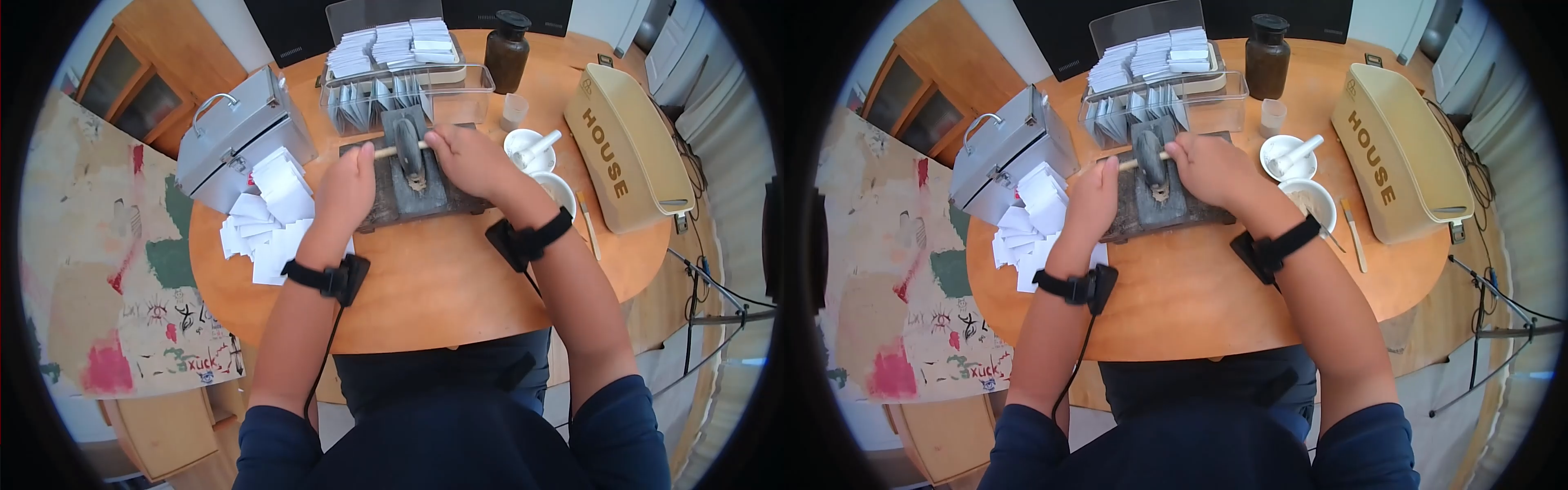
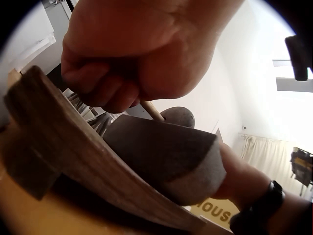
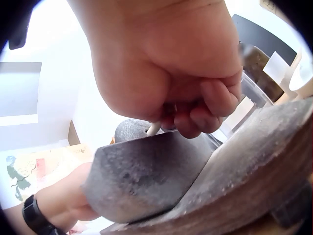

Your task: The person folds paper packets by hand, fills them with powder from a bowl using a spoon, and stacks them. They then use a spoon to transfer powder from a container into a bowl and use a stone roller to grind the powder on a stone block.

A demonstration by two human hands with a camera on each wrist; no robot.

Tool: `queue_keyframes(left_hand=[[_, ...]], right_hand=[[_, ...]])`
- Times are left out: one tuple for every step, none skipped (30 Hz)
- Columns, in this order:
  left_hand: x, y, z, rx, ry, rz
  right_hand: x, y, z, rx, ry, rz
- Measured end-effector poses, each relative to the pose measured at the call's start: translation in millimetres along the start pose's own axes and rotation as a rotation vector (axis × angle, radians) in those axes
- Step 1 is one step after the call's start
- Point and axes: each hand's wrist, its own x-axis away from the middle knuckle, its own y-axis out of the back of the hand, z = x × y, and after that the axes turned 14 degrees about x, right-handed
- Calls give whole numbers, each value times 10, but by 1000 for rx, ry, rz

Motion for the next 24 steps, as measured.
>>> queue_keyframes(left_hand=[[-68,2,-18,10,16,0],[-109,4,-35,21,30,-2],[-50,10,-44,23,29,-4],[62,23,-50,-24,20,-3],[93,31,-58,-71,7,-5],[46,28,-59,-72,0,-6],[24,19,-42,-63,-7,-6],[24,10,-19,-54,-7,-3],[-36,9,-57,-22,12,-20],[-41,24,-84,-21,10,-22],[-39,37,-107,-31,2,-18],[-31,45,-121,-41,-6,-13],[33,55,-133,-40,-10,-12],[134,61,-142,-23,15,-6],[172,51,-149,-6,39,6],[119,30,-146,-8,36,23],[58,16,-127,-7,54,9],[-2,18,-112,-5,66,-15],[-58,24,-82,-7,60,-14],[-102,24,-33,13,70,8],[-120,30,-38,33,81,29],[-57,36,-40,33,79,27],[59,41,-55,32,61,20],[112,39,-70,30,41,14]], right_hand=[[-42,-14,-22,-3,7,-7],[-18,-26,-47,0,8,-8],[40,-7,-21,2,16,-1],[76,14,2,4,26,4],[79,37,11,7,30,-4],[92,45,15,6,24,-17],[128,19,19,0,14,-20],[121,-13,13,-8,8,-9],[45,-17,-8,-24,3,8],[-18,-2,-25,-36,1,18],[-16,-13,-43,-28,14,23],[42,1,-16,-26,13,22],[137,24,29,-29,0,25],[181,46,41,-32,-15,24],[172,39,28,-33,-21,45],[138,10,-5,-39,-36,42],[76,-38,-46,-56,0,12],[8,-55,-57,-68,45,-25],[-42,-55,-58,-62,12,-6],[-24,-55,-70,-62,12,-10],[33,-31,-48,-52,24,-6],[81,-6,-23,-41,38,-2],[110,22,0,-37,42,-6],[135,42,18,-24,28,6]])
